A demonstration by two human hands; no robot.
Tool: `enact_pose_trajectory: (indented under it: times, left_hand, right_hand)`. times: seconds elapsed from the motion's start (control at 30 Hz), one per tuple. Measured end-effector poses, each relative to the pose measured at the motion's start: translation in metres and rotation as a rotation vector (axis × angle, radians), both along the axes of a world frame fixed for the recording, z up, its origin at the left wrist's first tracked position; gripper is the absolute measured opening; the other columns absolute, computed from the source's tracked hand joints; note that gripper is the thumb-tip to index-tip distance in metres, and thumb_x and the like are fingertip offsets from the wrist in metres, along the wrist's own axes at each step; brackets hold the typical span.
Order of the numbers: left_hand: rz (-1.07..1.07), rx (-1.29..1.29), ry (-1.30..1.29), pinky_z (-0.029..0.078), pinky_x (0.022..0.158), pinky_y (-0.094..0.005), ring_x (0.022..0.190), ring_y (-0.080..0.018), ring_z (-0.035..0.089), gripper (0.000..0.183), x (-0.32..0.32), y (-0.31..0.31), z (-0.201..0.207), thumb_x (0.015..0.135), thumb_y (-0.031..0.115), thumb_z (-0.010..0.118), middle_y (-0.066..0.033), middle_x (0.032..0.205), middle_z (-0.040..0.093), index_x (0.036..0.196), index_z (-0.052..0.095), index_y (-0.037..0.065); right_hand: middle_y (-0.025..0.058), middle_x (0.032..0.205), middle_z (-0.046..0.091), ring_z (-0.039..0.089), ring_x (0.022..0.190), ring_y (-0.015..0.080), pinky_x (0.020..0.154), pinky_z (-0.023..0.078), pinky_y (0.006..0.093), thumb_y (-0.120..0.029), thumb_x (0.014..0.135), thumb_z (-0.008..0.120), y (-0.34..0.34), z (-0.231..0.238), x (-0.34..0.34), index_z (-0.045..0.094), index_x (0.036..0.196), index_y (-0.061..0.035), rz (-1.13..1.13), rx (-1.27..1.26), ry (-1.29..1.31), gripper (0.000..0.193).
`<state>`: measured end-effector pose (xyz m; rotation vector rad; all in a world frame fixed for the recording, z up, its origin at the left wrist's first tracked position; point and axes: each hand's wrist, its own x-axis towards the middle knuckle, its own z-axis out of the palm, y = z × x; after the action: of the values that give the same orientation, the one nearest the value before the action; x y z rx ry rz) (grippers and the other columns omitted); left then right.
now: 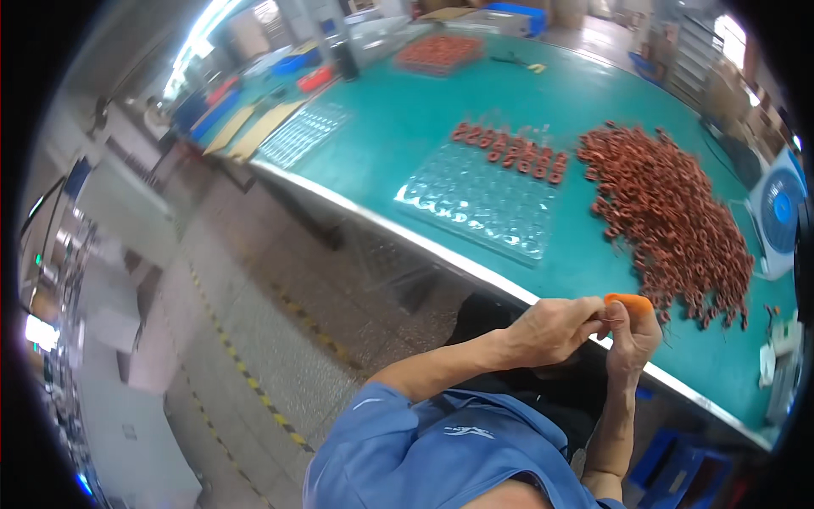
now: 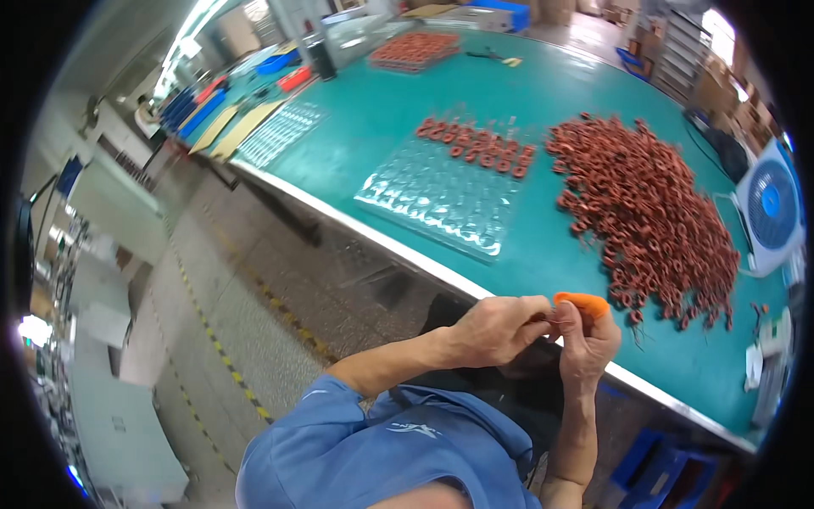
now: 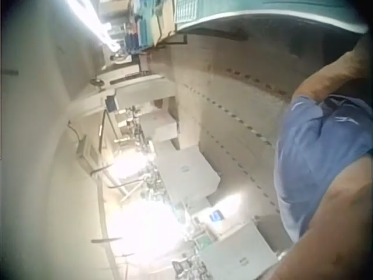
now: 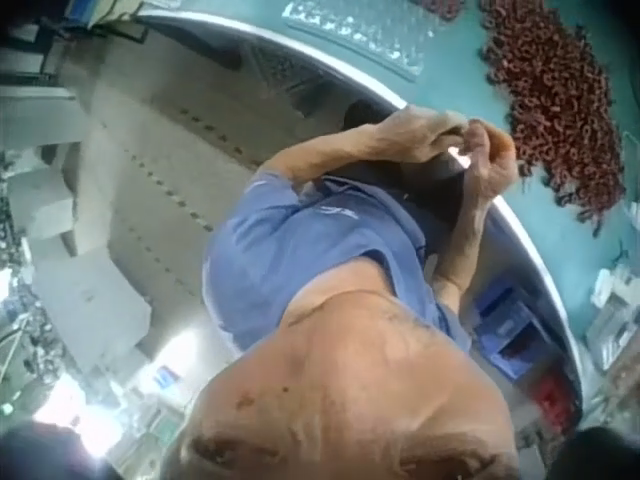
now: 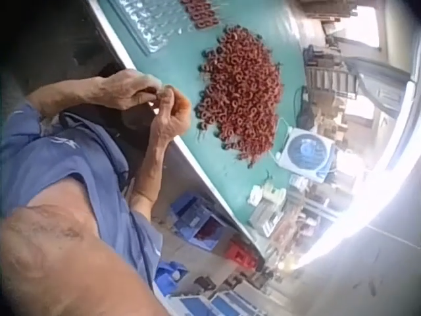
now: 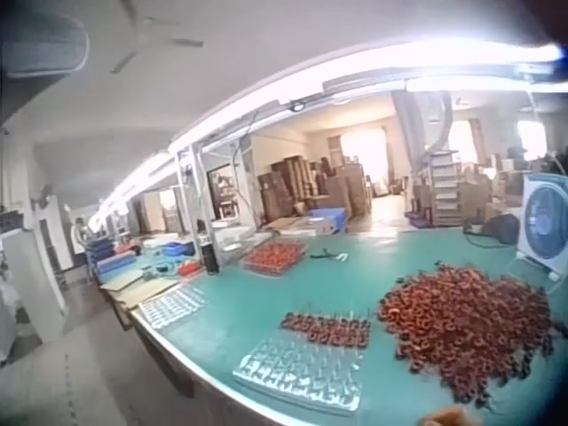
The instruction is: Thread thin wires through small red plastic components and organize them into a clear plastic tray.
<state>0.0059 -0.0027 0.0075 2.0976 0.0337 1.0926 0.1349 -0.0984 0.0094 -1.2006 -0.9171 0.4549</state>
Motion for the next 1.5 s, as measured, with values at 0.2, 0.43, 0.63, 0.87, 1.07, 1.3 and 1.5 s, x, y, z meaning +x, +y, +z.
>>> enact_pose_trajectory:
  times: [0.2,0.43,0.63,0.87,1.07,1.3,1.5]
  left_hand:
    - [-0.058,-0.180,0.127,0.053,0.069,-0.0348,0.081,-0.0275,0.069,0.022,-0.003,-0.004,-0.009,0.094,0.007,0.057,-0.0150,0.089,0.066,0.112,0.046,0.002]
    - [-0.032,-0.599,0.107,0.044,0.056,-0.0231,0.065,-0.0065,0.053,0.018,-0.013,0.020,-0.005,0.096,0.012,0.056,-0.0038,0.075,0.057,0.109,0.046,0.005]
    - [0.042,-0.129,0.163,0.050,0.062,-0.0386,0.073,-0.0320,0.064,0.014,-0.009,0.034,0.012,0.094,0.009,0.056,-0.0151,0.081,0.061,0.104,0.050,0.003]
    - [-0.250,-0.062,0.324,0.047,0.073,-0.0421,0.085,-0.0359,0.060,0.019,-0.016,0.041,0.041,0.087,0.009,0.061,-0.0166,0.088,0.059,0.101,0.052,0.002]
    - [-0.200,0.308,0.263,0.050,0.077,-0.0426,0.090,-0.0357,0.061,0.020,-0.009,0.047,0.024,0.081,0.007,0.065,-0.0158,0.091,0.061,0.098,0.056,0.003]
    - [-0.359,-0.762,0.019,0.051,0.067,-0.0297,0.073,-0.0155,0.060,0.024,-0.016,0.033,0.004,0.094,0.012,0.062,-0.0091,0.088,0.058,0.109,0.046,0.002]
    - [-0.526,-0.910,-0.109,0.052,0.067,-0.0297,0.072,-0.0175,0.060,0.021,-0.011,0.020,-0.016,0.101,0.016,0.047,-0.0113,0.086,0.057,0.115,0.040,0.002]
  right_hand:
    - [0.0040,0.075,0.062,0.053,0.060,0.0074,0.053,0.041,0.0195,-0.011,0.093,0.062,0.008,-0.009,0.004,0.060,0.102,0.0021,0.046,-0.028,0.108,0.016]
    - [0.0047,0.080,0.062,0.055,0.061,0.0075,0.054,0.040,0.0186,-0.019,0.096,0.060,0.031,0.003,-0.002,0.061,0.107,-0.0003,-0.057,-0.002,0.052,0.021]
    - [0.0022,0.068,0.058,0.050,0.050,0.0069,0.046,0.038,0.0197,-0.021,0.097,0.058,0.032,0.001,-0.007,0.064,0.096,0.0016,0.100,-0.153,0.088,0.024]
    - [0.0006,0.066,0.057,0.044,0.047,0.0035,0.041,0.033,0.0175,-0.020,0.096,0.058,0.011,0.005,0.010,0.063,0.091,-0.0007,0.259,-0.184,0.241,0.021]
    - [-0.0010,0.054,0.049,0.041,0.042,0.0056,0.039,0.028,0.0206,-0.025,0.089,0.062,0.006,0.014,0.005,0.061,0.077,-0.0008,0.141,-0.398,0.043,0.027]
    - [0.0029,0.064,0.063,0.052,0.053,0.0073,0.046,0.038,0.0235,-0.016,0.090,0.067,0.024,0.024,-0.009,0.065,0.083,0.0006,0.072,-0.192,0.012,0.018]
    - [0.0053,0.072,0.064,0.061,0.064,0.0101,0.061,0.046,0.0222,-0.017,0.091,0.067,0.021,0.021,-0.001,0.062,0.101,0.0012,0.241,-0.165,0.166,0.022]
